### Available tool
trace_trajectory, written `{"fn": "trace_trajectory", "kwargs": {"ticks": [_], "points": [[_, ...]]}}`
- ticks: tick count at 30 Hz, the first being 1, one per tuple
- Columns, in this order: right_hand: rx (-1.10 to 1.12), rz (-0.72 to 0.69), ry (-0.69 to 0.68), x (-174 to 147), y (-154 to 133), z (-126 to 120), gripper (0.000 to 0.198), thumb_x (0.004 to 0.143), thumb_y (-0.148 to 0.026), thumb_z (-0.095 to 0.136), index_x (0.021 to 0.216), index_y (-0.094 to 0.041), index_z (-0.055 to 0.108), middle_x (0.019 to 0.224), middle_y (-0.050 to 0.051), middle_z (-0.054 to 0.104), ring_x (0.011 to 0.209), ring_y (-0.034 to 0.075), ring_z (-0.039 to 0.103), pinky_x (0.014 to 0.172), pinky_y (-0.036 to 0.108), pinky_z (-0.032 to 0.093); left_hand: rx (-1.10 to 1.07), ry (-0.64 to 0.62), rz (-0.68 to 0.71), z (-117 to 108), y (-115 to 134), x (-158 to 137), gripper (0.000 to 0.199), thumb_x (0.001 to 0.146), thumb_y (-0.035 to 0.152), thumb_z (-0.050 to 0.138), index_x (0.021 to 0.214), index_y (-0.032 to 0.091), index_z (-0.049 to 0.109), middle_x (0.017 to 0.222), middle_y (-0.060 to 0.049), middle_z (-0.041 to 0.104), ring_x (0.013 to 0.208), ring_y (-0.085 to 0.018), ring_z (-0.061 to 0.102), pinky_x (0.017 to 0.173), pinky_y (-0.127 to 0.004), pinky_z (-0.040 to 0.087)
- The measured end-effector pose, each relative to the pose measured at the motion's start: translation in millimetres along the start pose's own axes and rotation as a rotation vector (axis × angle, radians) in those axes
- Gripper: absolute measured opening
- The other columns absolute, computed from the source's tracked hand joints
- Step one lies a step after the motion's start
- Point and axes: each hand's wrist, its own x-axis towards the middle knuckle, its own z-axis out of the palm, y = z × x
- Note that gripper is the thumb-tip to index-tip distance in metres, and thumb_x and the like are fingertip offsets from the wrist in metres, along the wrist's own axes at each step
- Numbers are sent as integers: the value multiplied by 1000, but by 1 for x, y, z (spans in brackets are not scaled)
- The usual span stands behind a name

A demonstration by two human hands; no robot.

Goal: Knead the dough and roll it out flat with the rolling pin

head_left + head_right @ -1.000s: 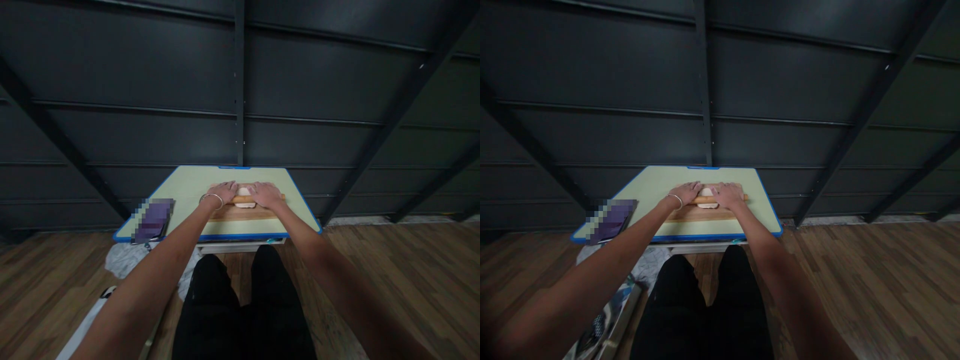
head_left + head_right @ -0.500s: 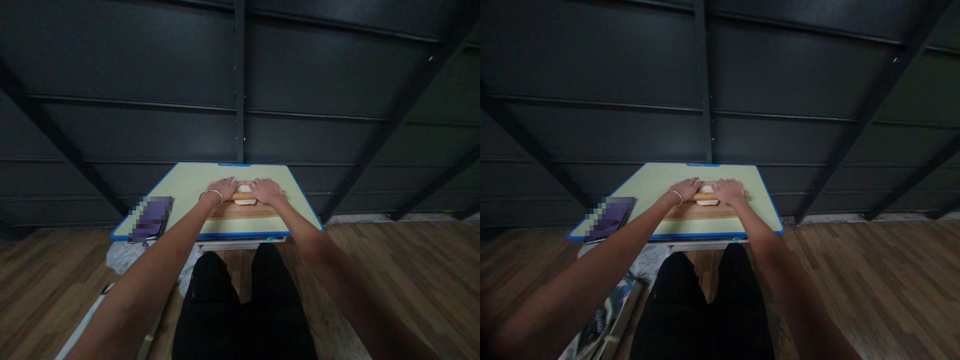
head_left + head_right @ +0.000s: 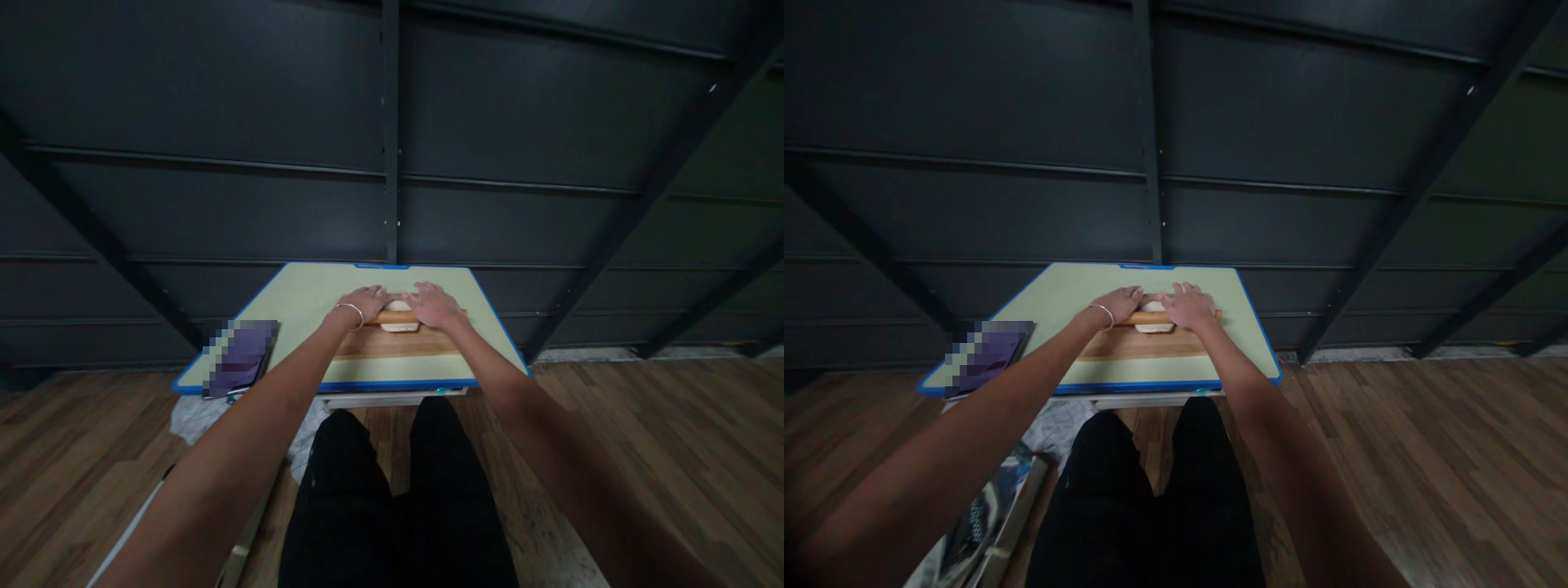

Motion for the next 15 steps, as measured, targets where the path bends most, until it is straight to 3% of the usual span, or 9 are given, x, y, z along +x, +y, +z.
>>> {"fn": "trace_trajectory", "kwargs": {"ticks": [6, 12, 15], "points": [[-19, -19, 9, -1, -1, -4, 69, 103, -65, 19, 142, -20, 53, 154, 16, 47, 141, 33, 43, 111, 51, 39, -5, 34, -40, -9, 6, -5, 55, 106, 34, 18, 127, 13, 64, 133, -17, 66, 122, -26, 62, 104, -35, 45], [-49, -35, 40, 1, -3, -5, 67, 105, -63, 19, 138, -18, 57, 148, 17, 52, 136, 33, 47, 110, 49, 42, -138, 130, -234, -10, 6, -8, 59, 105, 47, 19, 121, 18, 68, 125, -15, 71, 115, -27, 67, 97, -36, 49], [-61, -41, -48, 6, -2, -6, 69, 105, -63, 16, 138, -19, 57, 148, 18, 52, 138, 33, 44, 112, 50, 38, -82, 54, -146, -6, 0, -1, 51, 104, 41, 27, 123, 18, 68, 129, -15, 69, 118, -28, 65, 100, -36, 48]]}}
